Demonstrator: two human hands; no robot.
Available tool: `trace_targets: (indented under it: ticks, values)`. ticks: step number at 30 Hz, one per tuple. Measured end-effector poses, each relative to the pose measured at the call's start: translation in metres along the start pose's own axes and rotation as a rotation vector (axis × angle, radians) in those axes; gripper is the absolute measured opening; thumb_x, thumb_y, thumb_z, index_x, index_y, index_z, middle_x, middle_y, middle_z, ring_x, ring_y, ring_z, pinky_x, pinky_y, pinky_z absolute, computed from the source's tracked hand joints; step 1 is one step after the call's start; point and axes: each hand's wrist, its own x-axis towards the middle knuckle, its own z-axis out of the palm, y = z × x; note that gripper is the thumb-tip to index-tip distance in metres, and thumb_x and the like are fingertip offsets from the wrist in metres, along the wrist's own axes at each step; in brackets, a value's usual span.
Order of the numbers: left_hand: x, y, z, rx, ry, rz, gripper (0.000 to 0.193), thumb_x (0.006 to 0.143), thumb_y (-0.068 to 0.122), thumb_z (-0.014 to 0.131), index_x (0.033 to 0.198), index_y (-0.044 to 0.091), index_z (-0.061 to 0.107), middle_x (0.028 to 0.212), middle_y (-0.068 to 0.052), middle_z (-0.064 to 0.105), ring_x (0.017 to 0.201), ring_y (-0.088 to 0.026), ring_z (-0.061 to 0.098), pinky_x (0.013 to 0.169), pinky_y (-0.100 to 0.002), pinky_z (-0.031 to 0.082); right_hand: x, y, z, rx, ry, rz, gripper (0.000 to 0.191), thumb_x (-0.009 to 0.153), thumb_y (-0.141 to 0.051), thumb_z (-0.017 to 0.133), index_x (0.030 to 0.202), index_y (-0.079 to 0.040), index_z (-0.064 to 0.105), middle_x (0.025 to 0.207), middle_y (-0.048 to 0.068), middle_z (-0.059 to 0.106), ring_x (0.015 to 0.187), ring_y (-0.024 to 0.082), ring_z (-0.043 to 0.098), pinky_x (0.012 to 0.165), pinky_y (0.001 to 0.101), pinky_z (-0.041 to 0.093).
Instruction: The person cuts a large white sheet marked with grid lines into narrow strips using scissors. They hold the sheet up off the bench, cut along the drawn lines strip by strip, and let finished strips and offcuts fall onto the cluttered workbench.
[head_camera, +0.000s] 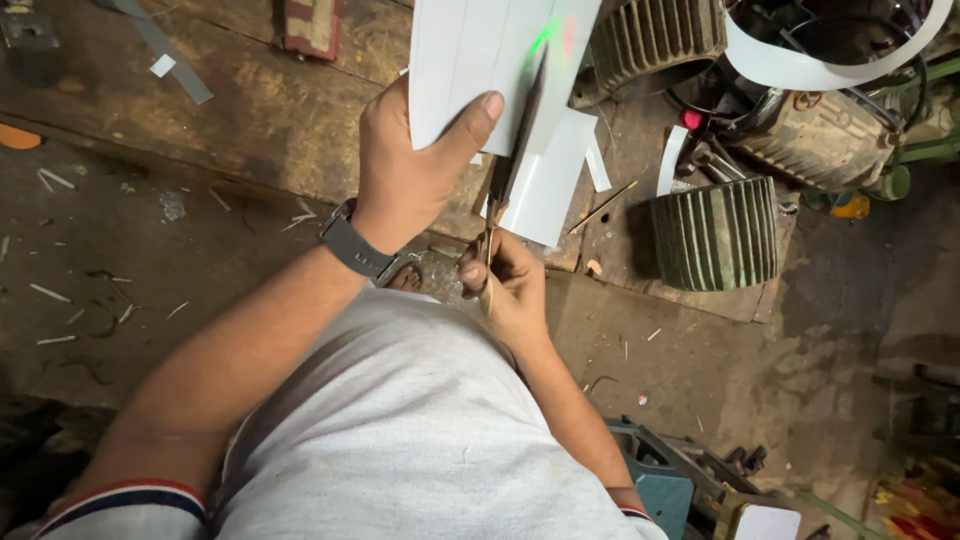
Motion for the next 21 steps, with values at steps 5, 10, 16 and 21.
trace_targets:
  ticks: [5, 10, 16, 21]
  values:
    - [-0.001, 0.001, -0.003, 0.012, -0.023, -0.010, 0.027, 0.101, 0.028, 0.077, 0.108, 0.002, 0.073, 0.087, 0.000, 0.073, 0.078, -0.006, 0.065, 0.070, -0.026, 0.055, -0.001, 0.001, 0.003, -0.027, 0.028, -0.005, 0.046, 0.092, -0.044, 0.080, 0.089, -0.004, 0.057, 0.084, 0.002, 0.064, 0.069, 0.008, 0.059, 0.058, 0.0247, 0.052]
    - [-0.006, 0.001, -0.003, 0.054, -0.051, -0.033, 0.029, 0.099, 0.029, 0.076, 0.111, 0.002, 0.073, 0.092, -0.001, 0.077, 0.082, -0.007, 0.071, 0.073, -0.026, 0.058, 0.003, -0.004, 0.002, 0.009, 0.019, -0.045, 0.046, 0.091, -0.047, 0.077, 0.093, -0.004, 0.061, 0.085, 0.001, 0.064, 0.066, 0.008, 0.059, 0.057, 0.0235, 0.050]
    - [-0.010, -0.002, -0.007, -0.005, -0.104, -0.046, 0.034, 0.101, 0.031, 0.074, 0.114, 0.000, 0.071, 0.099, -0.005, 0.077, 0.091, -0.009, 0.070, 0.081, -0.028, 0.058, 0.008, -0.006, 0.005, -0.015, 0.062, -0.033, 0.046, 0.093, -0.046, 0.078, 0.090, -0.005, 0.059, 0.081, 0.000, 0.062, 0.066, 0.008, 0.058, 0.057, 0.0241, 0.051]
    - [-0.004, -0.003, -0.022, 0.019, -0.127, -0.051, 0.032, 0.106, 0.031, 0.070, 0.116, 0.000, 0.070, 0.097, -0.002, 0.075, 0.090, -0.007, 0.069, 0.078, -0.028, 0.056, 0.010, 0.000, 0.013, -0.031, 0.081, 0.018, 0.045, 0.091, -0.046, 0.078, 0.089, -0.005, 0.060, 0.079, 0.000, 0.061, 0.065, 0.007, 0.058, 0.057, 0.0236, 0.051]
